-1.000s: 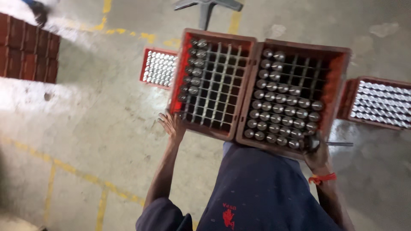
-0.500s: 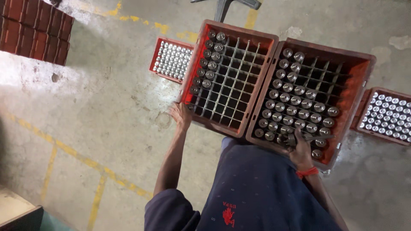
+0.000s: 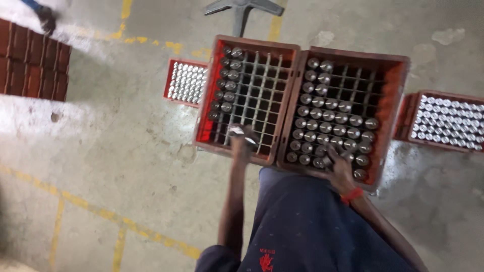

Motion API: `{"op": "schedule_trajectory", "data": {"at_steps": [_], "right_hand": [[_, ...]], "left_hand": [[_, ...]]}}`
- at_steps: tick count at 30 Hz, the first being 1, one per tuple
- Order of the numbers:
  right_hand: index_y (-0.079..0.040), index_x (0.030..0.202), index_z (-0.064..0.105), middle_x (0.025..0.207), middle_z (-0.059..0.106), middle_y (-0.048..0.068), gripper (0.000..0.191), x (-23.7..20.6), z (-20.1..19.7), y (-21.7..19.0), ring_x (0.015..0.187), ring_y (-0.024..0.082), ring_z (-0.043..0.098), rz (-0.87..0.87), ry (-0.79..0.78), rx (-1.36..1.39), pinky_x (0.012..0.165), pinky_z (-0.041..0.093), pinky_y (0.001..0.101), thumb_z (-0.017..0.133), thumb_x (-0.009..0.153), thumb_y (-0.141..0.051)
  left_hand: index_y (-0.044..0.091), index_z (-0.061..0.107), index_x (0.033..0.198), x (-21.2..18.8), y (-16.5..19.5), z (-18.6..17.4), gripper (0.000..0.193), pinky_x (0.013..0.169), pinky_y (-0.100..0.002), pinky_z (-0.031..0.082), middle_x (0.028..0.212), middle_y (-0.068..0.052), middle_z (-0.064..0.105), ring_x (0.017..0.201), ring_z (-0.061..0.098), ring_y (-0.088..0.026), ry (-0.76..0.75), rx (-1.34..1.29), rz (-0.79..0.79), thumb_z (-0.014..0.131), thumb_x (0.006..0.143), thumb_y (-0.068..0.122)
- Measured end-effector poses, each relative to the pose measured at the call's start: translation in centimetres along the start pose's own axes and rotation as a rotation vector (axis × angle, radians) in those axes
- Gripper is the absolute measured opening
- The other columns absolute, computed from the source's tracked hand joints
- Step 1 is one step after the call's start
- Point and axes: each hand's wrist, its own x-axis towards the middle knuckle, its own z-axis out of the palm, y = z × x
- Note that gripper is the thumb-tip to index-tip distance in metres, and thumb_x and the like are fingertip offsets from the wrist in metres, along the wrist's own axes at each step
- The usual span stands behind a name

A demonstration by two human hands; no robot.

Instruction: The person transfers small cylindrical metal parts from a red crate into a brown crate with a grid insert. They use both hands to pick up and place the parts into the grid slots, then lift the filled crate and set it aside.

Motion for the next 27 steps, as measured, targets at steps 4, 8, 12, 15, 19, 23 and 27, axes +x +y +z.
{"op": "schedule_trajectory", "data": {"at_steps": [4,8,12,15,19,23,27], "right_hand": [[-0.004,0.12,0.064,0.114,0.067,0.006,0.018,0.1,2.3,-1.4,0.105,0.02,0.067,-0.459,-0.26,0.077,0.079,0.059,0.0346,0.064,0.103,-0.009],[-0.006,0.111,0.064,0.099,0.066,0.004,0.013,0.2,2.4,-2.4,0.087,0.017,0.068,-0.477,-0.161,0.267,0.07,0.058,0.0313,0.067,0.099,-0.002],[-0.003,0.111,0.064,0.092,0.065,0.004,0.009,-0.9,0.3,-2.4,0.083,0.016,0.068,-0.675,-0.273,0.083,0.07,0.057,0.0296,0.064,0.102,-0.002],[-0.005,0.114,0.064,0.092,0.065,0.003,0.014,-0.7,-1.3,-2.0,0.082,0.013,0.066,-0.617,-0.35,0.026,0.067,0.055,0.0286,0.062,0.1,-0.003],[-0.003,0.115,0.065,0.091,0.067,0.007,0.016,2.3,-4.4,-3.1,0.082,0.018,0.067,-0.452,-0.222,0.132,0.068,0.057,0.0311,0.06,0.1,-0.001],[-0.003,0.12,0.063,0.094,0.067,0.009,0.018,4.6,-8.5,-6.1,0.084,0.02,0.068,-0.512,-0.123,0.443,0.071,0.057,0.0309,0.056,0.104,-0.001],[-0.003,0.116,0.06,0.092,0.066,0.009,0.014,4.2,-10.2,-7.6,0.083,0.022,0.068,-0.577,-0.022,0.508,0.074,0.058,0.0335,0.056,0.103,0.0]], "left_hand": [[0.008,0.069,0.114,-3.8,-7.3,8.5,0.033,0.073,-0.044,0.056,0.09,-0.016,0.072,0.086,0.071,-0.032,-0.1,0.995,0.055,0.077,0.082,0.015],[0.009,0.071,0.121,-9.0,-8.6,13.4,0.045,0.081,-0.048,0.058,0.102,-0.022,0.075,0.099,0.073,-0.039,-0.355,1.176,0.114,0.079,0.079,0.023],[0.009,0.075,0.115,-10.2,-8.9,16.2,0.041,0.079,-0.048,0.058,0.098,-0.02,0.077,0.092,0.074,-0.038,-0.583,1.23,0.078,0.08,0.079,0.028],[0.005,0.072,0.111,-9.6,-9.7,17.0,0.045,0.075,-0.046,0.06,0.094,-0.018,0.077,0.088,0.076,-0.036,-0.71,1.157,-0.018,0.082,0.075,0.03],[-0.002,0.069,0.108,-8.4,-11.0,17.3,0.052,0.072,-0.046,0.063,0.089,-0.021,0.077,0.079,0.08,-0.035,-0.842,1.106,-0.174,0.085,0.073,0.034],[0.004,0.064,0.132,-5.0,-12.0,19.4,0.057,0.076,-0.045,0.06,0.106,-0.022,0.077,0.089,0.075,-0.035,-0.831,1.196,0.269,0.08,0.09,0.04],[0.011,0.054,0.144,0.3,-12.8,23.8,0.05,0.075,-0.039,0.064,0.131,-0.019,0.062,0.101,0.072,-0.034,-0.691,1.285,0.529,0.063,0.096,0.023]]}}
